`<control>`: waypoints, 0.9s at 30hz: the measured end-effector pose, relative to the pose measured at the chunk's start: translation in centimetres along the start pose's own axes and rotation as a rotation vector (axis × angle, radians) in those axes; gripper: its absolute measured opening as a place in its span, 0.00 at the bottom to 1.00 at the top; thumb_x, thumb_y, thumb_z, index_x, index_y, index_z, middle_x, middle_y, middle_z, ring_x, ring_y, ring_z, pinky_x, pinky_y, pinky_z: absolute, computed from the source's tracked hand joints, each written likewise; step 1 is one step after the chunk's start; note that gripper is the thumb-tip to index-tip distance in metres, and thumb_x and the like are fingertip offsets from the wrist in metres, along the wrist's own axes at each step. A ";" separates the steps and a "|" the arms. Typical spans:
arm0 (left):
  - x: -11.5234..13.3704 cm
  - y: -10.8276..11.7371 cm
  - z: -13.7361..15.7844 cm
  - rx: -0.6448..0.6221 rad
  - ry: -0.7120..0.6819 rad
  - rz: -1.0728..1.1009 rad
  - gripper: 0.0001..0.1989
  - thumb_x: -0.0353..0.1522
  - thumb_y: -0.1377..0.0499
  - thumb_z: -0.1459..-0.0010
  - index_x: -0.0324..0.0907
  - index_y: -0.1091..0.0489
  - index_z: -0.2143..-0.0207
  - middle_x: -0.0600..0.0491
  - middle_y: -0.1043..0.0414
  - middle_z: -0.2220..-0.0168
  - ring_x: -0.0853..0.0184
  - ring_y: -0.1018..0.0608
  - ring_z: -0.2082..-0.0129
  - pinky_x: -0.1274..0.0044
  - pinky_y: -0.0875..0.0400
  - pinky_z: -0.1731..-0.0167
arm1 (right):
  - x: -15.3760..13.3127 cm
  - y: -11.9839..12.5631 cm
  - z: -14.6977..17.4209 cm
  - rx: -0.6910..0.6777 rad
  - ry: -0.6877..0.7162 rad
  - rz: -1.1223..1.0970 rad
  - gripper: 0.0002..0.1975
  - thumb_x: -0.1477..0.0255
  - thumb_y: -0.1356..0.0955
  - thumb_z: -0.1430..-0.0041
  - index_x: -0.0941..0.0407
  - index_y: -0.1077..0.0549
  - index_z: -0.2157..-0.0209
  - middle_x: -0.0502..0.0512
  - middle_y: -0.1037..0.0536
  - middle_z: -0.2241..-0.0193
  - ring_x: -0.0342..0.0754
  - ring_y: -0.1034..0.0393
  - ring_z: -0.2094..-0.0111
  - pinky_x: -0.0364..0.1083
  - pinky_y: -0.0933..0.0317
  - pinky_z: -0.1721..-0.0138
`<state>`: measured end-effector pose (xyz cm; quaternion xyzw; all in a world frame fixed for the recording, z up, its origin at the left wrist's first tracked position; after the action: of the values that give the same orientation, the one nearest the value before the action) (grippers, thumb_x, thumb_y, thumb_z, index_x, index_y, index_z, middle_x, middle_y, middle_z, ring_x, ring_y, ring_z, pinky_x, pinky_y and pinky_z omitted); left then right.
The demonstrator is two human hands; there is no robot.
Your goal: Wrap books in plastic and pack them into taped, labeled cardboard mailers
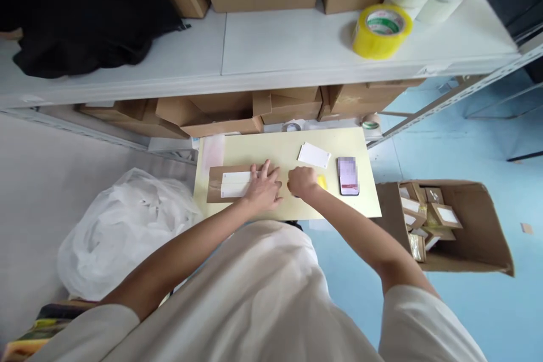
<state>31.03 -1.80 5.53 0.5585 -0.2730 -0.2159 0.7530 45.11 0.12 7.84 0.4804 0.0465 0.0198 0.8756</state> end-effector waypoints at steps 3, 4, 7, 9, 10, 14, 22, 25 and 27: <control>0.1 0.1 0.2 0.015 0.008 0.085 0.26 0.50 0.39 0.53 0.45 0.25 0.55 0.44 0.47 0.36 0.36 0.59 0.35 0.40 0.66 0.45 | 3.0 0.0 1.1 0.189 -0.159 -0.069 0.28 0.51 0.42 0.41 0.61 0.24 0.63 0.71 0.22 0.66 0.60 0.26 0.64 0.49 0.40 0.67; 0.0 0.3 0.3 0.028 0.013 0.129 0.31 0.52 0.40 0.54 0.45 0.28 0.51 0.43 0.51 0.34 0.36 0.60 0.35 0.40 0.67 0.46 | 4.2 0.1 1.6 0.256 -0.210 -0.104 0.30 0.50 0.43 0.41 0.61 0.24 0.64 0.71 0.22 0.67 0.60 0.26 0.64 0.49 0.40 0.67; -0.9 1.0 1.1 0.074 0.004 0.303 0.44 0.53 0.42 0.51 0.45 0.47 0.37 0.39 0.66 0.32 0.39 0.60 0.34 0.42 0.60 0.45 | 6.8 -0.6 2.7 0.349 -0.282 -0.246 0.28 0.53 0.45 0.39 0.60 0.26 0.63 0.69 0.22 0.67 0.60 0.26 0.64 0.48 0.41 0.68; -2.3 1.5 2.3 0.134 0.022 0.389 0.41 0.50 0.46 0.44 0.42 0.56 0.34 0.38 0.71 0.32 0.44 0.61 0.33 0.47 0.55 0.43 | 7.4 -2.4 3.1 0.337 -0.288 -0.341 0.22 0.59 0.43 0.39 0.60 0.28 0.60 0.67 0.22 0.66 0.58 0.27 0.64 0.47 0.41 0.68; -3.2 1.6 3.1 0.183 0.053 0.405 0.38 0.47 0.49 0.41 0.41 0.57 0.34 0.38 0.71 0.32 0.46 0.61 0.33 0.50 0.54 0.42 | 7.4 -3.7 3.1 0.325 -0.288 -0.376 0.19 0.62 0.42 0.40 0.61 0.30 0.58 0.66 0.22 0.65 0.57 0.27 0.64 0.47 0.41 0.68; -7.7 0.4 7.6 0.417 0.316 0.372 0.31 0.42 0.52 0.38 0.41 0.53 0.35 0.38 0.67 0.32 0.49 0.62 0.33 0.50 0.59 0.40 | 6.3 -9.6 2.8 0.334 -0.302 -0.364 0.16 0.69 0.39 0.43 0.61 0.33 0.55 0.67 0.24 0.61 0.58 0.28 0.60 0.48 0.40 0.67; -13.7 -5.8 12.6 0.369 0.588 0.980 0.37 0.47 0.51 0.40 0.38 0.56 0.34 0.40 0.49 0.35 0.57 0.43 0.36 0.66 0.49 0.38 | 4.5 -15.5 1.8 0.216 -0.406 -0.378 0.21 0.71 0.41 0.39 0.64 0.38 0.46 0.66 0.24 0.61 0.56 0.27 0.61 0.49 0.39 0.64; -13.8 -6.1 12.7 0.375 0.498 1.094 0.36 0.49 0.52 0.40 0.38 0.50 0.36 0.42 0.44 0.37 0.58 0.40 0.37 0.67 0.49 0.38 | 4.3 -15.5 1.9 0.255 -0.361 -0.351 0.23 0.72 0.39 0.41 0.62 0.39 0.44 0.67 0.24 0.61 0.58 0.28 0.57 0.52 0.39 0.58; -13.7 -6.0 13.0 0.363 0.439 1.200 0.36 0.50 0.51 0.41 0.40 0.48 0.37 0.44 0.42 0.38 0.58 0.39 0.38 0.66 0.48 0.39 | 3.9 -15.1 2.1 0.350 -0.309 -0.313 0.27 0.71 0.36 0.44 0.61 0.40 0.42 0.69 0.26 0.56 0.61 0.32 0.50 0.56 0.43 0.50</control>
<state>12.05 -4.24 0.38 0.4586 -0.4087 0.4091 0.6747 49.05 -9.48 -3.98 0.6086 -0.0110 -0.1974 0.7685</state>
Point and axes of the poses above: each hand's wrist, its own z-axis away from the middle knuckle, its own y-axis out of the back of the hand, x = y × z, the point moved 1 cm from there along -z, towards the middle knuckle
